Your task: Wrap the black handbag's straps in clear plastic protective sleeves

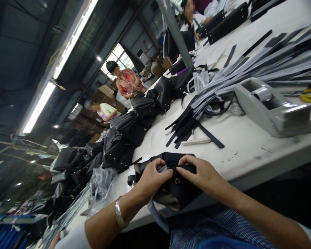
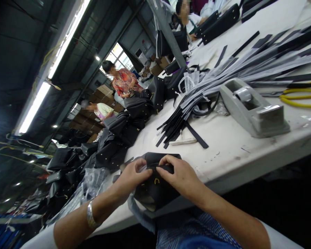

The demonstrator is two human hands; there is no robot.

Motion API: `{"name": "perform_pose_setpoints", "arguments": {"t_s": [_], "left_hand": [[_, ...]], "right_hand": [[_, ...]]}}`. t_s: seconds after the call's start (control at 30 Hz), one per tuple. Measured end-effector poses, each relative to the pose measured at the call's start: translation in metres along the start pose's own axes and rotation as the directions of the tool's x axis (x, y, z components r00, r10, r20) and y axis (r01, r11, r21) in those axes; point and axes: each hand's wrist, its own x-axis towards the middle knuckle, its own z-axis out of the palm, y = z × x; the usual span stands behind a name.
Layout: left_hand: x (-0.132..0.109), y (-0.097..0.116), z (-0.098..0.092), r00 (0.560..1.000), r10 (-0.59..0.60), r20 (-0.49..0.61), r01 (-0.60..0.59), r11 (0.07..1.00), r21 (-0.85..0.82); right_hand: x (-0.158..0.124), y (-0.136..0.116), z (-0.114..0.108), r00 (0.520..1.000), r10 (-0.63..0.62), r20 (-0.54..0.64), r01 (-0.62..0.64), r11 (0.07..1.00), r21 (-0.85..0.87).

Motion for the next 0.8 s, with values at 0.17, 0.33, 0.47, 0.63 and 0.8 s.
{"name": "perform_pose_setpoints", "arguments": {"t_s": [0.17, 0.33, 0.47, 0.63, 0.8], "left_hand": [[-0.002, 0.001, 0.002, 1.000, 0.013, 0.001, -0.013, 0.999, 0.031], [-0.003, 0.000, 0.002, 0.999, 0.046, 0.009, -0.047, 0.999, 0.028], [-0.004, 0.002, 0.001, 1.000, 0.029, 0.006, -0.030, 0.999, 0.019], [-0.003, 0.004, 0.000, 1.000, 0.022, -0.006, -0.022, 1.000, 0.005], [-0.004, 0.003, 0.000, 1.000, 0.023, -0.012, -0.024, 0.999, -0.042]], "right_hand": [[0.005, 0.007, -0.016, 0.994, -0.101, 0.046, 0.106, 0.988, -0.113], [0.045, 0.036, -0.069, 0.983, -0.128, -0.129, 0.055, 0.887, -0.458], [0.078, 0.059, -0.083, 0.993, -0.113, -0.035, 0.065, 0.767, -0.638], [0.100, 0.069, -0.062, 0.990, -0.073, 0.123, 0.139, 0.695, -0.706], [0.090, 0.043, -0.074, 0.995, -0.094, 0.037, 0.096, 0.767, -0.635]]}}
